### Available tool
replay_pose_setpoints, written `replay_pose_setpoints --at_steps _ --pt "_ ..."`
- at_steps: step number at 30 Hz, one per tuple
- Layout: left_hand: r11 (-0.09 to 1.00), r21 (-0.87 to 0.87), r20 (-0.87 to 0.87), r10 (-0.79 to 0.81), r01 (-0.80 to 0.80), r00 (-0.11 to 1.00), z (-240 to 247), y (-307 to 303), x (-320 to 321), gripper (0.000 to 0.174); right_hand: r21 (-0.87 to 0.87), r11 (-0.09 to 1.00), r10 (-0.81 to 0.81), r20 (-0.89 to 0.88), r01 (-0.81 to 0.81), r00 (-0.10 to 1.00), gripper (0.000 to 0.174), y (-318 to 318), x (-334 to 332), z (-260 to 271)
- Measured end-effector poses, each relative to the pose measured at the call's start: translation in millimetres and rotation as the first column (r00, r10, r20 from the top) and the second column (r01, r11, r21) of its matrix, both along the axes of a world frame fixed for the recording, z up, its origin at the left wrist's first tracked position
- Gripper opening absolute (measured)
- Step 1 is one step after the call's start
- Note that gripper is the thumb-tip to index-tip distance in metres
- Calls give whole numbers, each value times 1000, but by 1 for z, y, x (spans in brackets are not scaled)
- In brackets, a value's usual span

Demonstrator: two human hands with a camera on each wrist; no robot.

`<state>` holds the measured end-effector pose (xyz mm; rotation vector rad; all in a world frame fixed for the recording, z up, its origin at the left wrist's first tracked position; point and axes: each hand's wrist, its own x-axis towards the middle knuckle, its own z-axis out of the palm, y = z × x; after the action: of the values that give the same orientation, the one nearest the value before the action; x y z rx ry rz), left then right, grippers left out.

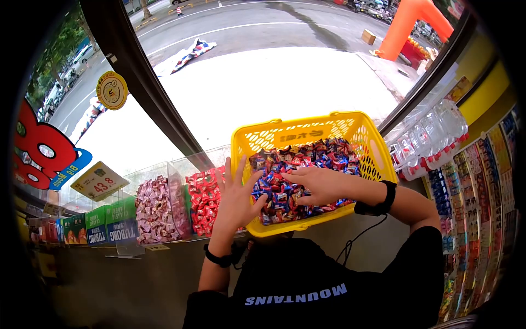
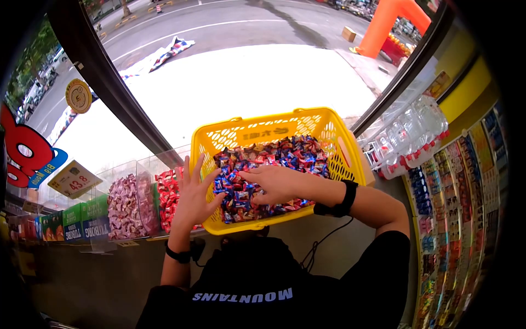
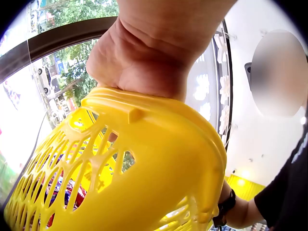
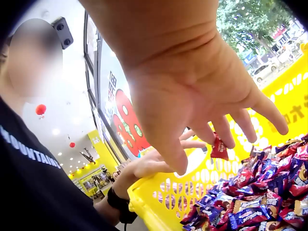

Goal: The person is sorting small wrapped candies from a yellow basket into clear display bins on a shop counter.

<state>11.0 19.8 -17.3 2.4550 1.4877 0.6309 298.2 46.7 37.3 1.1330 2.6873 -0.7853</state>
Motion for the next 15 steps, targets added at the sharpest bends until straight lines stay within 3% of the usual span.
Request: replay_pose_setpoints --at_steps 4,7,12,15 --pt "998 24 28 -64 63 998 18 -9 2 57 266 963 112 -218 -51 969 93 -32 -6 11" --pt "986 56 102 -159 154 982 31 -21 9 51 321 947 102 -251 -17 962 96 -62 -17 11" --pt "979 140 149 -168 147 975 23 -31 19 33 361 928 55 -374 91 926 95 -84 -25 -13" --pt "982 115 139 -163 147 977 25 -36 23 29 441 879 31 -434 182 900 81 -89 -24 -18"
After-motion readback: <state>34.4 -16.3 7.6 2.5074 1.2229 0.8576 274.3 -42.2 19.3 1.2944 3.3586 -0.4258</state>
